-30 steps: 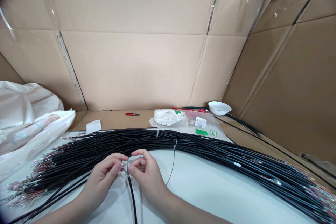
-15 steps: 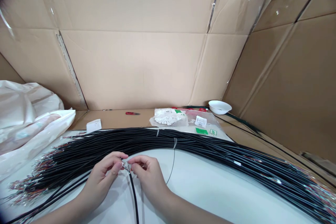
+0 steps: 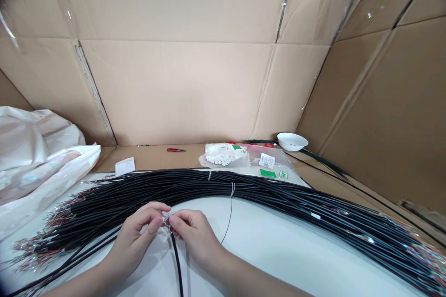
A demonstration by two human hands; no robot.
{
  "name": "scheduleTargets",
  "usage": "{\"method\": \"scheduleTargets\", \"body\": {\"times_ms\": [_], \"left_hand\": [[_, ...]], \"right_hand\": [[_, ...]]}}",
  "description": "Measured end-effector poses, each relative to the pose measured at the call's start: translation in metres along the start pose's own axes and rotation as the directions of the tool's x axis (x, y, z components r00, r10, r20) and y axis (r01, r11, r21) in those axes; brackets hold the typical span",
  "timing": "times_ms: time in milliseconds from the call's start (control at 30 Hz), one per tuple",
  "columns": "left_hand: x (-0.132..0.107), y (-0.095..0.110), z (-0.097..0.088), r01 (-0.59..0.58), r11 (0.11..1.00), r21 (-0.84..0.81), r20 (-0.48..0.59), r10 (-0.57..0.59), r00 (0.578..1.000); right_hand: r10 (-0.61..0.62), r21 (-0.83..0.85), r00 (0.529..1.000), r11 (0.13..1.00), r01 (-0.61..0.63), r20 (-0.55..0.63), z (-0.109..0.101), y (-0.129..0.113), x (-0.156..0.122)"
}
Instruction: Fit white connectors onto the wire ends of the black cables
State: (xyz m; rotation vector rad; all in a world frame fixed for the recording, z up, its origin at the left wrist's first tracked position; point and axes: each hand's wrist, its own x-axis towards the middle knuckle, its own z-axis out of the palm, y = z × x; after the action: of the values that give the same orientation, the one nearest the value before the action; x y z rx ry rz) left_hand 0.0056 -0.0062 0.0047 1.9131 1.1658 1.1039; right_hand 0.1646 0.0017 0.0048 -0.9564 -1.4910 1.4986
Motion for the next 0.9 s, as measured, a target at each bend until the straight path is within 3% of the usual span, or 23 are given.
{"method": "scheduleTargets", "body": {"times_ms": [267, 567, 900], "left_hand": [[0.0001, 0.0002, 0.0, -0.034, 0.999, 0.006, 0.004, 0.034, 0.999], [-0.0006, -0.0019, -0.0001, -0.025, 0.999, 0.024, -0.008, 0.025, 1.0], [0.0024, -0.0022, 0.0, 0.0, 1.0, 0.0, -0.013, 0.0, 1.0]], "right_hand": [[0.102, 0.21, 0.995, 0.973, -0.099, -0.005, -0.0005, -0.0017, 0.0002], [0.085, 0.214, 0.996, 0.974, -0.075, -0.039, 0.0012, -0.0019, -0.0006], [0.056, 0.327, 0.997, 0.945, -0.033, -0.061, 0.0001, 0.0012, 0.0012]]}}
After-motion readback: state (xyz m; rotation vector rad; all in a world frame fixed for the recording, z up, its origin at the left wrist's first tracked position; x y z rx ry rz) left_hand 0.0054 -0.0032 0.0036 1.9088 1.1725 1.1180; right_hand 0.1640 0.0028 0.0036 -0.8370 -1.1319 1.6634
